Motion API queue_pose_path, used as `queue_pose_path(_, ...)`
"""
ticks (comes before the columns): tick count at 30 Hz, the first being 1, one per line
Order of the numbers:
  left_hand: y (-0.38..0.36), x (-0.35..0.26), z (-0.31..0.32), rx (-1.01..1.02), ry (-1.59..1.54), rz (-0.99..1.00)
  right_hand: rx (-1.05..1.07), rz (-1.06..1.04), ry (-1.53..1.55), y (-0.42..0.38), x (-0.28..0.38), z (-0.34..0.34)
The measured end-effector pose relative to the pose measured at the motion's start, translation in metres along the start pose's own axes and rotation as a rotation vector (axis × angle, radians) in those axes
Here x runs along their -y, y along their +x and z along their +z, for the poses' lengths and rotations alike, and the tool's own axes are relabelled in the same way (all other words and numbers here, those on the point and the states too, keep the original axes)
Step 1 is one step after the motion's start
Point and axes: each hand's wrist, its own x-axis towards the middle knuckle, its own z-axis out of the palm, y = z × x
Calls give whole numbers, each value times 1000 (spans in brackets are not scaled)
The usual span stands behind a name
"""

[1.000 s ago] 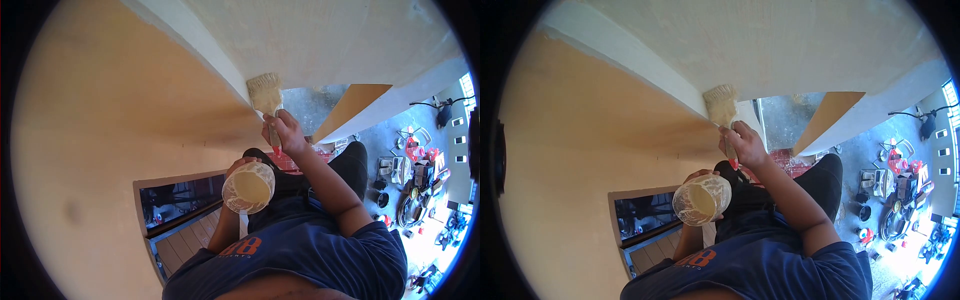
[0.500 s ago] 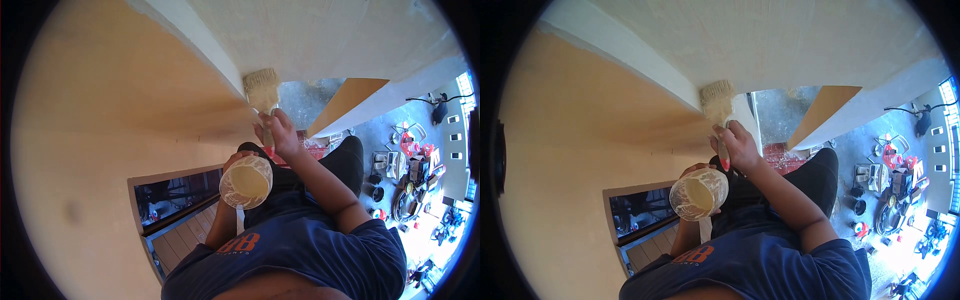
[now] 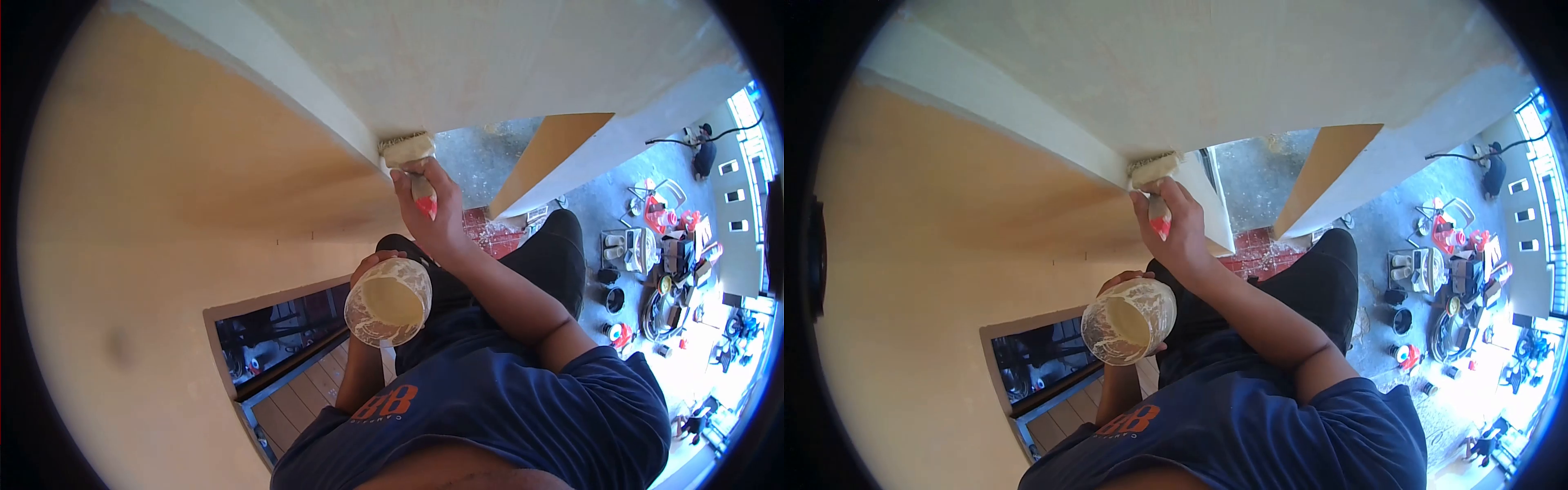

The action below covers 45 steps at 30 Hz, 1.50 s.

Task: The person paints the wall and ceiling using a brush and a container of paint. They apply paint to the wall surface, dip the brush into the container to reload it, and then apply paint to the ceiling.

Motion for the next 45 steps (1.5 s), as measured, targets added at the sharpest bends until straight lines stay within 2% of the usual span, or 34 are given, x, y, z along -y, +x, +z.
queue_pose_path(1, 2, -6, 1, 5, 1, -5, 3, 27, 132, 2, 4, 1)
queue_pose_path(2, 4, -12, 3, -4, 26, -50, 2, 33, 132, 3, 10, 1)
queue_pose_path(4, 2, -16, 8, -21, 43, -107, -43, -88, 110, 6, 33, -3)
queue_pose_path(5, 1, -17, 9, -62, -43, -145, -40, -81, 103, 8, 41, -7)
queue_pose_path(7, -2, -13, 9, -103, -133, -177, -69, -379, 78, 16, 51, -12)
queue_pose_path(8, -4, -7, 7, -119, -160, -143, -68, -384, 79, 16, 51, -15)
queue_pose_path(10, 1, -6, 3, -136, -184, -94, -41, -568, -49, 15, 45, -23)
queue_pose_path(12, 8, -11, 2, 25, 84, -8, -28, -561, -71, 6, 9, -21)
queue_pose_path(14, 5, -1, 1, 3, 32, 48, 64, -462, -206, -7, -29, -21)
queue_pose_path(15, 2, 4, 2, -19, -17, 99, 67, -470, -205, -16, -44, -23)
queue_pose_path(16, 1, 7, 4, -22, -17, 107, 90, -389, -194, -27, -57, -25)
queue_pose_path(17, 0, 10, 6, -55, -158, 124, 111, -308, -182, -34, -61, -28)
queue_pose_path(18, -1, 11, 6, -87, -298, 139, 112, -314, -178, -39, -59, -30)
queue_pose_path(20, -4, 17, 2, -73, -286, 150, 53, -171, -112, -44, -56, -34)
queue_pose_path(22, -6, 15, 0, -55, -285, 142, 38, -163, -132, -33, -35, -32)
queue_pose_path(24, -3, 6, -2, 27, -9, 86, -71, -99, 36, -13, -11, -26)
queue_pose_path(25, -2, 2, -1, 35, -13, 83, -77, -98, 30, -1, 5, -23)
queue_pose_path(27, 0, -5, -1, 67, 37, 15, -213, -45, 410, 18, 33, -18)
queue_pose_path(28, 1, -3, 0, 68, 44, 21, -214, -50, 417, 22, 41, -22)
queue_pose_path(30, 1, 9, 4, -15, -147, 163, -227, -541, 94, 28, 48, -35)
queue_pose_path(32, 1, 14, 0, 3, -137, 178, -254, -574, 133, 27, 31, -36)
queue_pose_path(34, -2, 17, -3, 20, -135, 188, -183, -458, 40, 21, -4, -38)
queue_pose_path(35, -5, 18, -3, 13, -141, 159, -180, -467, 37, 15, -17, -42)
queue_pose_path(37, -1, 18, -2, 6, -145, 140, -38, -426, -226, -5, -38, -53)
queue_pose_path(38, 1, 15, 2, 10, -194, 157, -36, -432, -223, -15, -48, -57)
queue_pose_path(40, 1, 11, 6, 7, -235, 180, 11, -270, -199, -31, -58, -61)
queue_pose_path(41, -1, 9, 5, 1, -204, 129, 15, -273, -190, -38, -59, -61)
queue_pose_path(43, -2, 6, -1, -8, -164, 84, 17, -91, -78, -41, -50, -58)
queue_pose_path(45, -2, 7, -7, 69, -68, -15, -40, -39, 20, -27, -32, -49)
